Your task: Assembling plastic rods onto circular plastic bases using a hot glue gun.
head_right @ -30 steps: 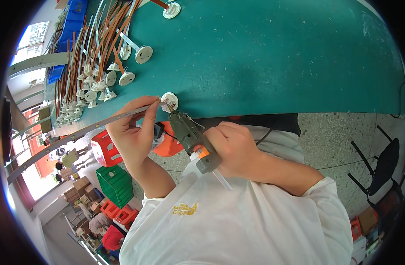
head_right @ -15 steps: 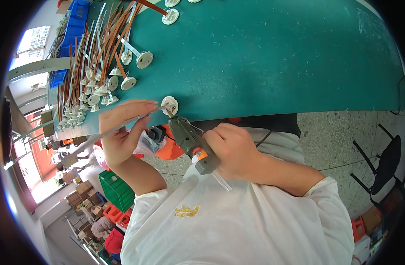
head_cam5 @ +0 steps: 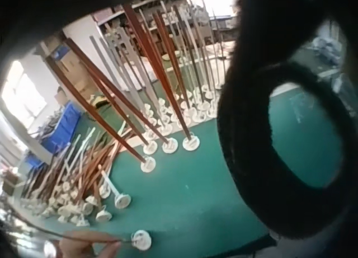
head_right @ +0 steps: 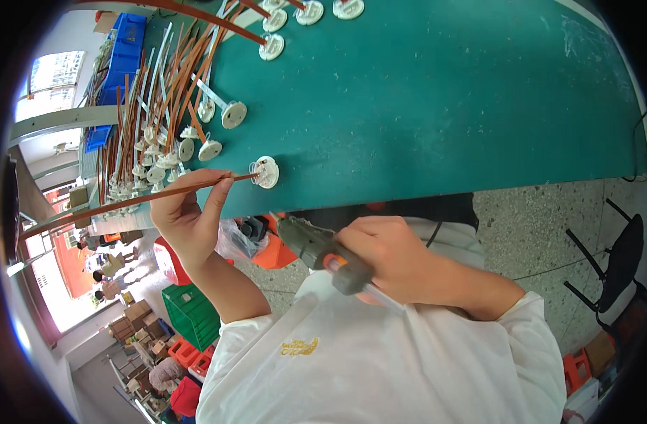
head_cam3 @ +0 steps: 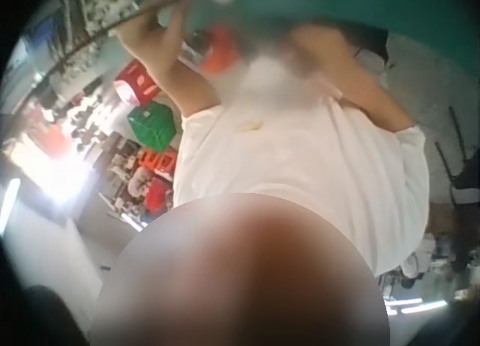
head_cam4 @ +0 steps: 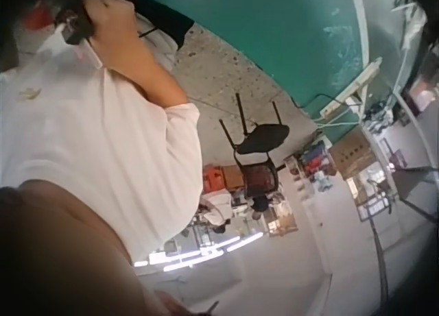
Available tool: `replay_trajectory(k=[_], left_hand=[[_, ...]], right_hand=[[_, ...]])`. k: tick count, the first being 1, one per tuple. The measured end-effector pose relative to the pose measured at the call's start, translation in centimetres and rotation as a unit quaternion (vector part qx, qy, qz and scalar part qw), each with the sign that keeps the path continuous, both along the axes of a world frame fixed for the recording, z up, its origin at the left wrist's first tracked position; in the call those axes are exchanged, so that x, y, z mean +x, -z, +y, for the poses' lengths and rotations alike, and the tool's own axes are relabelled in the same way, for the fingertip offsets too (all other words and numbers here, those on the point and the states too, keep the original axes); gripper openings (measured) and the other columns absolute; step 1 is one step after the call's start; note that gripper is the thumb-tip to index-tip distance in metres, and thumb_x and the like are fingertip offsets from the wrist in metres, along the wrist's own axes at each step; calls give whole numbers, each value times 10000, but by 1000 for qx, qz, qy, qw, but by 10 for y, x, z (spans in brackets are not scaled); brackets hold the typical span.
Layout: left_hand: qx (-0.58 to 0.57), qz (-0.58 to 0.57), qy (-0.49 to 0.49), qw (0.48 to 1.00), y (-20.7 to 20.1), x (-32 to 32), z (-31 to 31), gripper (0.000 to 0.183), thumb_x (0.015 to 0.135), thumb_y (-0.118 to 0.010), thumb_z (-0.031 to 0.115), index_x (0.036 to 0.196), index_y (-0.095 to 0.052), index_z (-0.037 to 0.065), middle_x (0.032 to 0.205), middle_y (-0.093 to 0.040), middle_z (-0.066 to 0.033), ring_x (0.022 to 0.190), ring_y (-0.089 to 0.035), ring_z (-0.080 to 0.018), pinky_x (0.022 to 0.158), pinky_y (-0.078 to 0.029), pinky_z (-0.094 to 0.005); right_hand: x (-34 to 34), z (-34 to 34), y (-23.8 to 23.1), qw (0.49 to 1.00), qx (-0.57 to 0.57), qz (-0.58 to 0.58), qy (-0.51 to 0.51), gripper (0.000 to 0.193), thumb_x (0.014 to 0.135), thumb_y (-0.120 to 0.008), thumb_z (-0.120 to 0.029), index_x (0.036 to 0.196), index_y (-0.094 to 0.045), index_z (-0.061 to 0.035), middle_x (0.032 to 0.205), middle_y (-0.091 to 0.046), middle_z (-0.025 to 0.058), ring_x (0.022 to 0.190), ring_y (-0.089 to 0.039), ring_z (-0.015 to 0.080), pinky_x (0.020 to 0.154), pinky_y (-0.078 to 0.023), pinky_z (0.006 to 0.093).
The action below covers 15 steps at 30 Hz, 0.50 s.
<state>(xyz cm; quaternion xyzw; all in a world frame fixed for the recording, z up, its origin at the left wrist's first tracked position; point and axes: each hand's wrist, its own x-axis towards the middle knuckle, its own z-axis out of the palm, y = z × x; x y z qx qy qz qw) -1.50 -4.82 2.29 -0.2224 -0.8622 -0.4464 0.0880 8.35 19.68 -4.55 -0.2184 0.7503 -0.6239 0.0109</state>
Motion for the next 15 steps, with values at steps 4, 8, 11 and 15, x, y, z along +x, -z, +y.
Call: replay_trajectory(k=[4, 8, 11, 15], left_hand=[[50, 40, -35, 997, -2, -20, 17, 120, 766, -737, -86, 884, -717, -69, 807, -718, -99, 742, -665, -118, 661, -492, -205], [82, 49, -108, 990, 0, -56, 41, 132, 801, -745, -30, 927, -713, -51, 791, -711, -77, 736, -684, -119, 656, -514, -215], [24, 56, -108, 992, 0, -78, 60, 118, 800, -741, -22, 914, -716, -37, 770, -718, -69, 702, -700, -125, 663, -530, -223], [16, 92, -74, 993, -1, -92, 89, 98, 801, -720, -15, 899, -715, -22, 750, -730, -90, 712, -731, -153, 657, -537, -236]], right_hand=[[-21, 54, -8, 998, -44, -49, -3, 179, 746, -730, -83, 867, -635, 9, 765, -655, 121, 636, -624, 254, 541, -477, 345], [-35, 103, -1, 934, -263, -214, 113, 255, 808, -653, -157, 966, -609, 38, 865, -643, 180, 750, -622, 259, 523, -456, 313], [-40, 123, 4, 879, -421, -155, 161, 236, 851, -584, -191, 941, -557, 25, 846, -592, 184, 737, -555, 263, 474, -418, 277], [-43, 127, 3, 846, -477, -169, 171, 215, 849, -585, -195, 905, -537, 7, 815, -562, 152, 745, -550, 263, 450, -408, 266]])
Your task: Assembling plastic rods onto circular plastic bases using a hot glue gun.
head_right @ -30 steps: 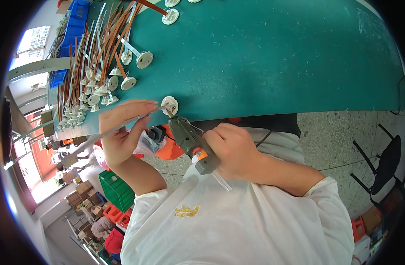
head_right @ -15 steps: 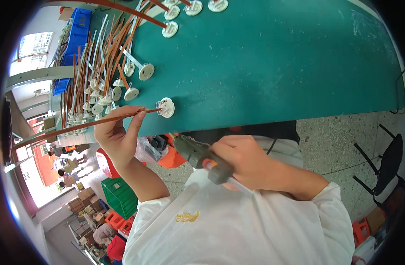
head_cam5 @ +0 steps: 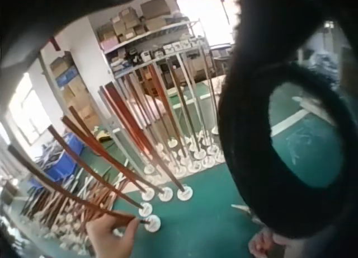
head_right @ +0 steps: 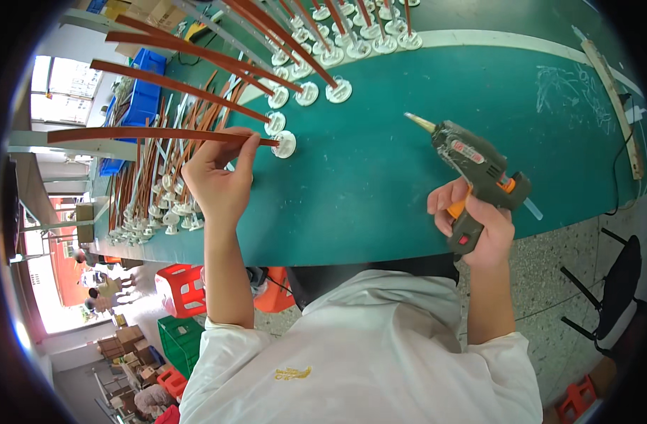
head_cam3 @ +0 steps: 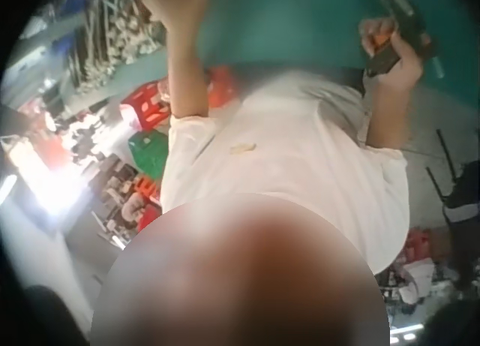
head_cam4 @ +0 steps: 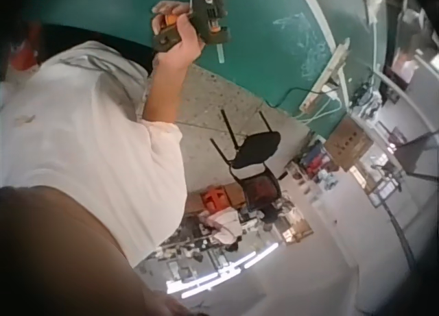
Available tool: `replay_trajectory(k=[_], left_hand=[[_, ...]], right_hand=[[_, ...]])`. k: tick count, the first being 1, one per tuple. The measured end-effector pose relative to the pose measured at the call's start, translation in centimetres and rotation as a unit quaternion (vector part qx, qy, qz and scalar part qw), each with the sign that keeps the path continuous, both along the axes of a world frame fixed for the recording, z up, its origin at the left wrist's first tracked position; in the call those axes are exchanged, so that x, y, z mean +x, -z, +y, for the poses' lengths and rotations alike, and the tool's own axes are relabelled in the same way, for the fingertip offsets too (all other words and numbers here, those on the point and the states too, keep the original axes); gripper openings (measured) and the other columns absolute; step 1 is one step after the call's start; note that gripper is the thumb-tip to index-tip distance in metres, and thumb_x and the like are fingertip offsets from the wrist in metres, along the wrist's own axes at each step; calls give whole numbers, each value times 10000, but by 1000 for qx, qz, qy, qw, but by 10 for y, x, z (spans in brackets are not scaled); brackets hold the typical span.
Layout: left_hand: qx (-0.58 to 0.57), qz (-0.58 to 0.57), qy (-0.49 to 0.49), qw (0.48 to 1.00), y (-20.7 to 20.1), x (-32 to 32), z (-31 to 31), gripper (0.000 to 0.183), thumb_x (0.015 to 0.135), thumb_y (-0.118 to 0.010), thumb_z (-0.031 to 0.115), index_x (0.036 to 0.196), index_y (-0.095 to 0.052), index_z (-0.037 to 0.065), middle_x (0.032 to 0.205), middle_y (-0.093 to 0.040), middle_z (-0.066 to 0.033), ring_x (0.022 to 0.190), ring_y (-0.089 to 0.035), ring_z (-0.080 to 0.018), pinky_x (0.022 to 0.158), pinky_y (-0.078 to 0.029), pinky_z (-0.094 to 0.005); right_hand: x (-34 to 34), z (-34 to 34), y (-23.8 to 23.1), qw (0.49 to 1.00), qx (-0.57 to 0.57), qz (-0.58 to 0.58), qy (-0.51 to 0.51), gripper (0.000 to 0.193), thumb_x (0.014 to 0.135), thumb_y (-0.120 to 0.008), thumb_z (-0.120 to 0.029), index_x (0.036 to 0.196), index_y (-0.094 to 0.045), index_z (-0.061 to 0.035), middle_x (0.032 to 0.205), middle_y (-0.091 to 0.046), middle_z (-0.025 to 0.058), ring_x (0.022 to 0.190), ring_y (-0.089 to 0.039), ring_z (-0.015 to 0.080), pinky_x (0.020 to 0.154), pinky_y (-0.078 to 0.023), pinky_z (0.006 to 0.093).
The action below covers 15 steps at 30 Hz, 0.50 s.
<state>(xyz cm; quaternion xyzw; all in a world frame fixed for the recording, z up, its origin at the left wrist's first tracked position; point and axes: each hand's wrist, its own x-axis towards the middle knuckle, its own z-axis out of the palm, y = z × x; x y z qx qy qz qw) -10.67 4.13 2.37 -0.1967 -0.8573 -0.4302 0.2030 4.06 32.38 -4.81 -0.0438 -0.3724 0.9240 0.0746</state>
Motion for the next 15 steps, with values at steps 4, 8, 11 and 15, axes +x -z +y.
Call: replay_trajectory(k=[4, 8, 11, 15], left_hand=[[-42, 32, -30, 998, -1, -12, 27, 61, 798, -715, 8, 856, -704, -7, 723, -728, -86, 683, -731, -160, 611, -528, -234], [-68, 17, -44, 997, 0, -22, 42, 35, 801, -707, 13, 811, -679, -5, 719, -725, -91, 658, -726, -172, 593, -528, -240], [-81, 17, -43, 996, 2, -25, 48, 44, 806, -704, 14, 820, -671, -12, 721, -726, -91, 656, -726, -182, 625, -540, -252], [-104, 0, -60, 993, 3, -27, 49, 83, 802, -718, 39, 845, -671, -14, 721, -725, -92, 672, -730, -195, 663, -547, -261]], right_hand=[[-2, -1, -2, 1000, -12, -15, 2, 204, 843, -593, -193, 898, -543, -3, 806, -569, 142, 731, -547, 261, 434, -414, 266], [-1, 2, 2, 999, -22, -15, -23, 210, 845, -590, -195, 911, -563, 2, 812, -595, 157, 758, -564, 273, 448, -427, 266], [0, 2, 6, 999, -28, -3, -37, 221, 844, -591, -199, 914, -564, 9, 824, -601, 161, 794, -582, 285, 463, -439, 265], [1, 2, 11, 999, -32, 6, -36, 238, 843, -590, -202, 929, -570, 20, 835, -608, 167, 831, -595, 298, 476, -452, 269]])
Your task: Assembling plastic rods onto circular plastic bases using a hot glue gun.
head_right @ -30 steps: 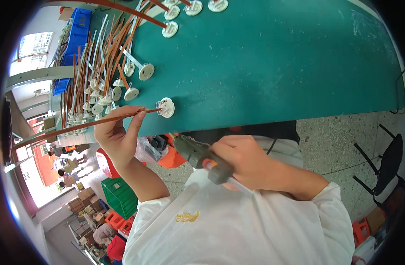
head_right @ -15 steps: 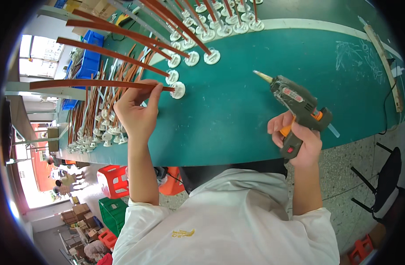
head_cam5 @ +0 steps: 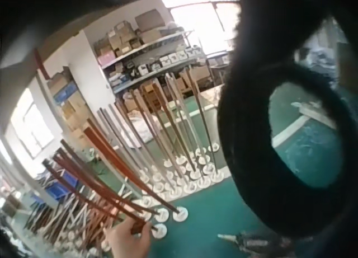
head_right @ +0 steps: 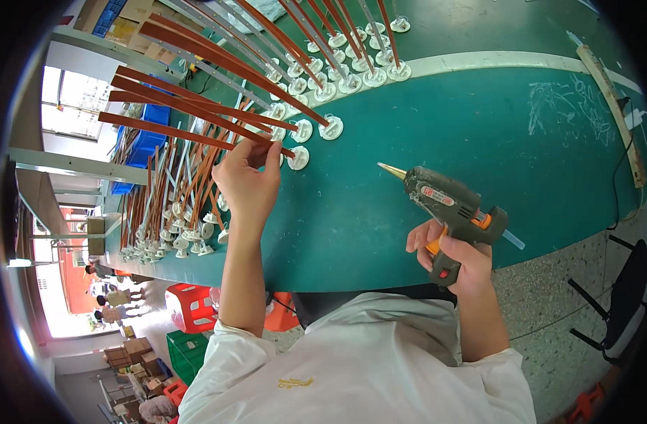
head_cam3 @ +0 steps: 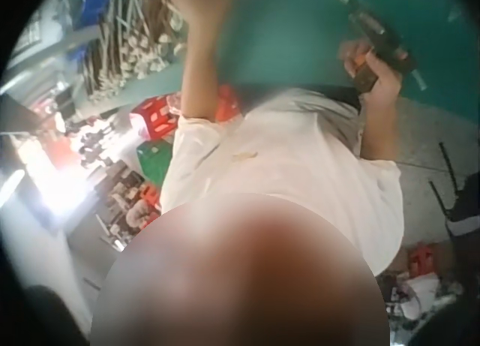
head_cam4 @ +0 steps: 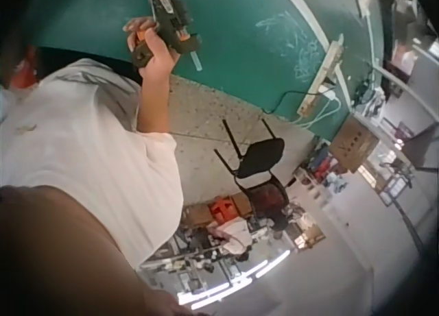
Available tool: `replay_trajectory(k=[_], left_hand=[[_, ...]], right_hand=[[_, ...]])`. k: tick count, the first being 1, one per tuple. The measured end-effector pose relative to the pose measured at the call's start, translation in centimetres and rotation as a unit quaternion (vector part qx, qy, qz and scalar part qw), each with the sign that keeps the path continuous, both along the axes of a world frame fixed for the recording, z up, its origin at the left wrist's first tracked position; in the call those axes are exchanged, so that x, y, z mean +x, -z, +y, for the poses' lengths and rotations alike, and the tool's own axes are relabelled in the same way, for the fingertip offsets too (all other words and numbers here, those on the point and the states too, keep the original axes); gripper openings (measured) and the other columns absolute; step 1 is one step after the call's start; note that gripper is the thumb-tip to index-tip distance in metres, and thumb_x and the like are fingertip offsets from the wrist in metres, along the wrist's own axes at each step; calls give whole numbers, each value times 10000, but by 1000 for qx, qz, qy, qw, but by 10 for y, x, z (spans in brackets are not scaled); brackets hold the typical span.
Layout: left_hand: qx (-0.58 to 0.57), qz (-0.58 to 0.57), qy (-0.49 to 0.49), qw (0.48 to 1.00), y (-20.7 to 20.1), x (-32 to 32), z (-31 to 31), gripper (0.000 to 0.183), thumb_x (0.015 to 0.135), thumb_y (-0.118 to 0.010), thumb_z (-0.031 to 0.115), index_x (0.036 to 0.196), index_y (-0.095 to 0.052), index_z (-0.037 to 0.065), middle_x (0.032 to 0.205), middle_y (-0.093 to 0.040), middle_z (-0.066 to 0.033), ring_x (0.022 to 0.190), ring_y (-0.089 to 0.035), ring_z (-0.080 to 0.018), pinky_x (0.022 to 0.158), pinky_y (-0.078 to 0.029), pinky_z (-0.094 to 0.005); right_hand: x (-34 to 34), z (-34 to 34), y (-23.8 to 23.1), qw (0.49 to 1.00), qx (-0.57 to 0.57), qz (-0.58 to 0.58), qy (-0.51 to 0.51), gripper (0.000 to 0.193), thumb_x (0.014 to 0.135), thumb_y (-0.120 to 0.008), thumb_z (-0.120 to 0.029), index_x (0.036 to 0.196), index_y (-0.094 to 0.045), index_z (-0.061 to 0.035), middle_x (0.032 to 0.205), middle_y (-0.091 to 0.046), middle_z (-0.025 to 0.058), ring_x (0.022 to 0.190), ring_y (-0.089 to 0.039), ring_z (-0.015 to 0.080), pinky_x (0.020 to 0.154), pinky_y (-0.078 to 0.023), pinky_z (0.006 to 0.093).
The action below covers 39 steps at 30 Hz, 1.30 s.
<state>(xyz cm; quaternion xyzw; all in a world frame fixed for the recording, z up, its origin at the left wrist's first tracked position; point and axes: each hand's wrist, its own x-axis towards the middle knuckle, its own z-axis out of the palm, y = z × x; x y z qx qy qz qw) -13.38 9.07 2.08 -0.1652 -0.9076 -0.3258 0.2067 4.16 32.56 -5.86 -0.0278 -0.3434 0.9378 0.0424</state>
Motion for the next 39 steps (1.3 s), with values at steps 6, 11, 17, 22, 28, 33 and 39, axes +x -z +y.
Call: replay_trajectory(k=[6, 11, 17, 22, 28, 33, 39], left_hand=[[-19, 46, -11, 999, -3, 9, -14, 216, 772, -777, 103, 932, -687, -11, 778, -732, -101, 732, -737, -203, 696, -555, -276], [3, 63, -14, 998, -13, 36, -45, 284, 736, -813, 79, 976, -694, -15, 801, -731, -119, 753, -737, -193, 704, -558, -270], [-4, 42, -19, 999, -19, 63, -91, 190, 777, -760, -9, 955, -705, -48, 826, -727, -104, 748, -713, -154, 710, -555, -255], [19, 73, -84, 994, -5, 73, -130, 130, 800, -735, -19, 925, -702, -38, 814, -715, -87, 715, -687, -124, 691, -543, -240], [-113, 115, -170, 972, 0, 71, -166, 190, 838, -714, 97, 996, -680, -4, 887, -677, -140, 827, -621, -305, 747, -478, -396], [-141, 4, -213, 967, -5, 36, -190, 220, 886, -656, 214, 929, -671, -1, 793, -635, -155, 778, -626, -348, 685, -472, -433], [-255, -167, -240, 922, -5, 21, -189, 311, 835, -698, 323, 831, -650, 15, 723, -631, -141, 721, -634, -341, 634, -476, -454]], right_hand=[[1, 1, 1, 1000, 7, 5, -3, 238, 847, -583, -195, 941, -573, 24, 845, -609, 172, 832, -599, 302, 478, -455, 275], [0, 0, -1, 1000, 9, -2, 1, 231, 854, -581, -192, 941, -573, 21, 846, -607, 174, 829, -596, 300, 479, -451, 275], [-2, -2, -4, 999, 43, -5, -7, 233, 851, -585, -198, 938, -573, 18, 851, -605, 177, 838, -589, 302, 490, -445, 273], [-5, -6, -5, 996, 88, -19, 1, 243, 833, -592, -199, 939, -581, 19, 867, -607, 179, 865, -584, 299, 515, -431, 274], [-6, -9, -8, 988, 153, -17, 0, 256, 841, -577, -196, 969, -588, 26, 899, -598, 181, 888, -572, 301, 563, -430, 285], [-7, -11, -10, 984, 174, -28, 19, 239, 847, -566, -183, 964, -584, 24, 907, -593, 173, 904, -564, 300, 580, -428, 288], [-5, -12, -10, 984, 174, -29, 35, 229, 846, -568, -172, 963, -579, 23, 901, -591, 165, 916, -556, 298, 594, -422, 286]])
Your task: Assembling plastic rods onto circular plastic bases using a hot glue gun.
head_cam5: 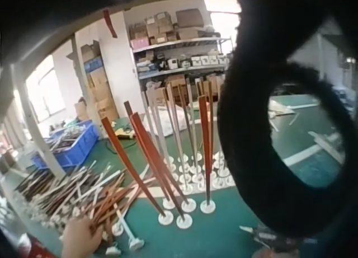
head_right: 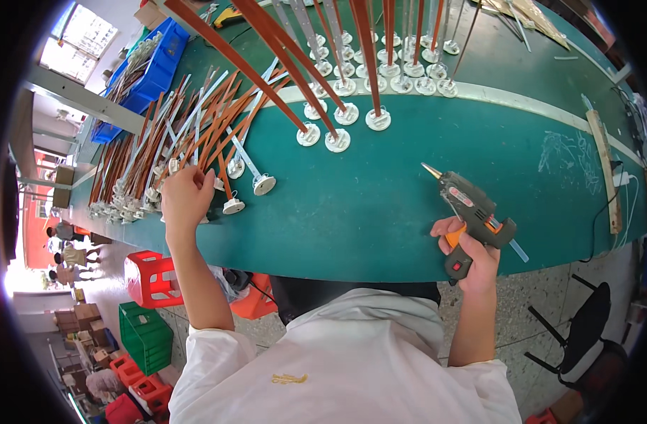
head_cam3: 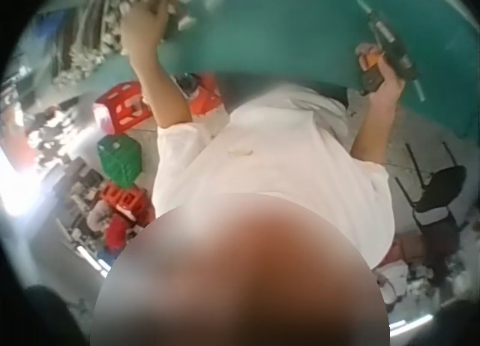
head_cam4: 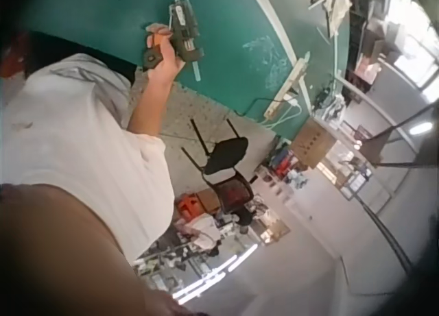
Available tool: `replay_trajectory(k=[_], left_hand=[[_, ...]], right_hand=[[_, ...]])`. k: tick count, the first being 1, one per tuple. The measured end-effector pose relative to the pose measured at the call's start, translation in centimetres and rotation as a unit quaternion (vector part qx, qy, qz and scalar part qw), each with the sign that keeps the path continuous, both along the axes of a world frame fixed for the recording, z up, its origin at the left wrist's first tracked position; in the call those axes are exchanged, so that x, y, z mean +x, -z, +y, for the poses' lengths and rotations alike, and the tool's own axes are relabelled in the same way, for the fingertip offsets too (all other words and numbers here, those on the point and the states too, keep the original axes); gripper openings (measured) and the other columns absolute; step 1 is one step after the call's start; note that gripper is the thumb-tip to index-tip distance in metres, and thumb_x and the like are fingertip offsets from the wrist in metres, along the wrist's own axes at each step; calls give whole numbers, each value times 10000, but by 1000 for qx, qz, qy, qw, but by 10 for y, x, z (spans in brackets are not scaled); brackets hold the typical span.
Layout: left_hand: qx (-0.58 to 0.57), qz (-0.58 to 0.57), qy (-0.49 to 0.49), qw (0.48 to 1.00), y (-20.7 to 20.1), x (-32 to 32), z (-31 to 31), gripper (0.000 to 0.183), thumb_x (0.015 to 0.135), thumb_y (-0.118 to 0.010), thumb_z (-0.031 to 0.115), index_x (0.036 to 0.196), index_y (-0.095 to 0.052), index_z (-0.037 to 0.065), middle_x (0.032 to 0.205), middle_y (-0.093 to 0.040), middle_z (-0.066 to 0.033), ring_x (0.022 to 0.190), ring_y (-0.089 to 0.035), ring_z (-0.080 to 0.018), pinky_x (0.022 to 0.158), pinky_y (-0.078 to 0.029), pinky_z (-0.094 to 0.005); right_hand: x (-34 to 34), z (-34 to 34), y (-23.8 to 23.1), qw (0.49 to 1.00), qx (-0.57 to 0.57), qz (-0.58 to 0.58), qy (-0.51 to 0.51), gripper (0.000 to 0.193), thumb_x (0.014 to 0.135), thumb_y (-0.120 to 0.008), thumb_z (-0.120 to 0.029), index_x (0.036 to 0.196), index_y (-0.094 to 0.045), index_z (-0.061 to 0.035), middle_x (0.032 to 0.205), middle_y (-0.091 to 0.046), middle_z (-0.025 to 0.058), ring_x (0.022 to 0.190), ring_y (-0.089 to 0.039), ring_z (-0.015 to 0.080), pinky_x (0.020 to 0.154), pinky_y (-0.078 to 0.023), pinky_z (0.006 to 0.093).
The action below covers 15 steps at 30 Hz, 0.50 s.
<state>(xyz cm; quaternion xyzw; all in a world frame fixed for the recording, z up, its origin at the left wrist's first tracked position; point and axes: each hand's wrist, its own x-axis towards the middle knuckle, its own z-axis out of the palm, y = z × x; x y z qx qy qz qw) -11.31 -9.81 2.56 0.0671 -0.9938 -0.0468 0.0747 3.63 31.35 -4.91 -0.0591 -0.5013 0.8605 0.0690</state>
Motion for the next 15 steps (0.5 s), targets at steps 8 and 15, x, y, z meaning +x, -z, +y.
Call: replay_trajectory(k=[8, 15], left_hand=[[108, 201, 76, 971, 12, 14, 12, 240, 823, -720, 244, 822, -657, 12, 714, -627, -131, 691, -626, -327, 629, -477, -428], [70, 112, 133, 982, -5, 6, -4, 163, 854, -674, 179, 842, -673, 17, 765, -659, -157, 714, -641, -353, 642, -499, -437]], right_hand=[[-4, 7, -4, 999, -28, -10, -30, 213, 868, -580, -180, 952, -568, 16, 907, -584, 155, 894, -535, 274, 598, -419, 296], [-7, 5, -6, 995, -94, -41, -6, 222, 900, -579, -219, 978, -539, -15, 932, -524, 105, 953, -490, 247, 652, -424, 299]])
